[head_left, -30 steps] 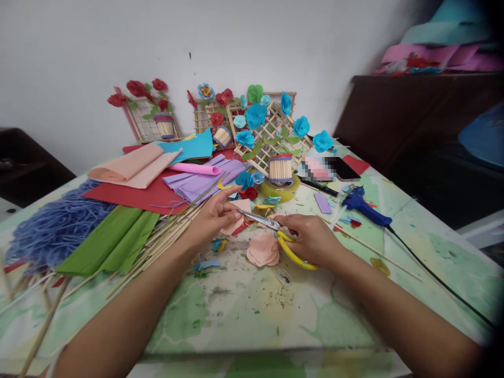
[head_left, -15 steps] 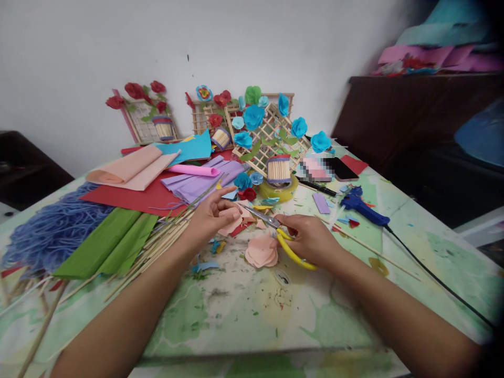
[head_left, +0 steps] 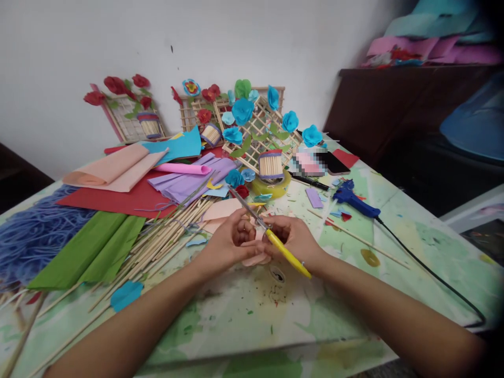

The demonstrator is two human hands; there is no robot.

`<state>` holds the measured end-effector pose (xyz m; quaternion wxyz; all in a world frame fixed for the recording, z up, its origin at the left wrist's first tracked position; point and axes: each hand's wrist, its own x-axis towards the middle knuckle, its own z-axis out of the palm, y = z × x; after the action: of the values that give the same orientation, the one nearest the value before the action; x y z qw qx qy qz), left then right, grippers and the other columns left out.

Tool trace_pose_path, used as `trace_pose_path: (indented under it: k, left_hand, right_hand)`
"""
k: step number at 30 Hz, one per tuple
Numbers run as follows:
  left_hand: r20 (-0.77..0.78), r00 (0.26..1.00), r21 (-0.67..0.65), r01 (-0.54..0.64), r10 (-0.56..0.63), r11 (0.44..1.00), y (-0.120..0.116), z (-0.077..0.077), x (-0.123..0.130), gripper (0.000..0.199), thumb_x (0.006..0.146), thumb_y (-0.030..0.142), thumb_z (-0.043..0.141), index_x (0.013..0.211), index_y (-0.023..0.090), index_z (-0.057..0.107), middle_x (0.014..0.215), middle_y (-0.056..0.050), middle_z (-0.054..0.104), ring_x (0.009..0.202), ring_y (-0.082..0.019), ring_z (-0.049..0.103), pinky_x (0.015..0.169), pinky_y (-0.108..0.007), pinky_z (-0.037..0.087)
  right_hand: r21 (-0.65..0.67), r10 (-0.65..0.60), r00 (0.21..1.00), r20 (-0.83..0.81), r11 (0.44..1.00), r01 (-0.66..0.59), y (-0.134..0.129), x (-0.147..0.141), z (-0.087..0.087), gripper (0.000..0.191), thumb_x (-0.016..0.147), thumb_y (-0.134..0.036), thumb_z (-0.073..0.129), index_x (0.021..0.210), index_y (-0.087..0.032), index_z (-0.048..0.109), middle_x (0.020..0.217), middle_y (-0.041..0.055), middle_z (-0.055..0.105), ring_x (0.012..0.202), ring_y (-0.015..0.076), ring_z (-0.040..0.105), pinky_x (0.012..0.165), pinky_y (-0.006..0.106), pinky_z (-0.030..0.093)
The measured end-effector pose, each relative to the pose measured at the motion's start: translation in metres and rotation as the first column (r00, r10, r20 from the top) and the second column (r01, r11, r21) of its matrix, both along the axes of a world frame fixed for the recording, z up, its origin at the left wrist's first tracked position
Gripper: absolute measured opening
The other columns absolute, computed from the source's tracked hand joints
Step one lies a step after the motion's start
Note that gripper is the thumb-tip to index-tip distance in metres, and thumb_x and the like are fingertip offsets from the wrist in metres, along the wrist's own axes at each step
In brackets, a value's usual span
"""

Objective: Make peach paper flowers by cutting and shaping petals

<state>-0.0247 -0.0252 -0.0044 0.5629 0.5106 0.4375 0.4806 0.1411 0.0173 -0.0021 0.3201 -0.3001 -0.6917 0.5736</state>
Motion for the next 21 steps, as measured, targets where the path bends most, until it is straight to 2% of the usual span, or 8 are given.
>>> trace_pose_path:
  k: [2, 5, 11, 17, 21]
  left_hand:
    - [0.016, 0.998, -0.041, 0.061, -0.06, 0.997, -0.003, 0.0, 0.003, 0.078, 0.061, 0.013, 0.074, 0.129, 0.027, 0.039, 0.081, 0.001, 0.057, 0.07, -0.011, 0.056, 0.062, -0.023, 0.046]
    - [0.035, 0.994, -0.037, 0.103, -0.102, 0.994, -0.003, 0.0, 0.002, 0.078, 0.06, 0.013, 0.075, 0.128, 0.027, 0.04, 0.083, -0.001, 0.06, 0.073, -0.014, 0.06, 0.062, -0.024, 0.046]
    - [0.036, 0.998, 0.01, -0.061, 0.061, 0.998, 0.003, -0.003, -0.006, 0.072, 0.062, 0.019, 0.076, 0.126, 0.019, 0.041, 0.076, -0.001, 0.062, 0.071, -0.014, 0.06, 0.063, -0.023, 0.045]
    - [0.062, 0.995, 0.004, -0.08, 0.08, 0.997, 0.002, 0.001, -0.004, 0.07, 0.061, 0.019, 0.076, 0.124, 0.019, 0.045, 0.072, 0.0, 0.063, 0.068, -0.013, 0.06, 0.062, -0.022, 0.044]
    - [0.072, 0.994, 0.009, -0.081, 0.081, 0.997, 0.001, 0.001, -0.004, 0.065, 0.063, 0.02, 0.075, 0.122, 0.019, 0.047, 0.075, -0.002, 0.067, 0.07, -0.014, 0.062, 0.063, -0.023, 0.045]
  right_hand:
    - [-0.063, 0.053, 0.998, -0.022, 0.997, -0.054, -0.005, -0.002, 0.003, 0.033, 0.058, -0.019, 0.069, 0.091, -0.016, 0.067, 0.063, -0.0015, 0.057, 0.055, 0.0099, 0.049, 0.051, 0.022, 0.041]
    - [-0.096, 0.046, 0.998, -0.035, 0.994, -0.049, -0.005, -0.003, 0.001, 0.03, 0.059, -0.019, 0.066, 0.09, -0.016, 0.065, 0.061, -0.0024, 0.055, 0.053, 0.0091, 0.048, 0.05, 0.02, 0.039]
    - [-0.06, -0.016, 1.0, -0.016, 0.998, 0.015, 0.002, 0.0, -0.007, 0.04, 0.059, -0.014, 0.062, 0.098, -0.016, 0.063, 0.069, -0.0008, 0.058, 0.055, 0.0089, 0.048, 0.05, 0.021, 0.039]
    - [-0.053, 0.022, 1.0, 0.001, 0.998, -0.022, -0.002, -0.001, -0.005, 0.037, 0.06, -0.015, 0.062, 0.097, -0.015, 0.063, 0.07, -0.0007, 0.058, 0.057, 0.0095, 0.048, 0.055, 0.023, 0.04]
    - [-0.014, 0.026, 0.999, 0.022, 1.0, -0.026, -0.003, 0.0, -0.004, 0.036, 0.062, -0.018, 0.063, 0.097, -0.015, 0.064, 0.065, -0.0025, 0.054, 0.054, 0.0086, 0.044, 0.051, 0.021, 0.037]
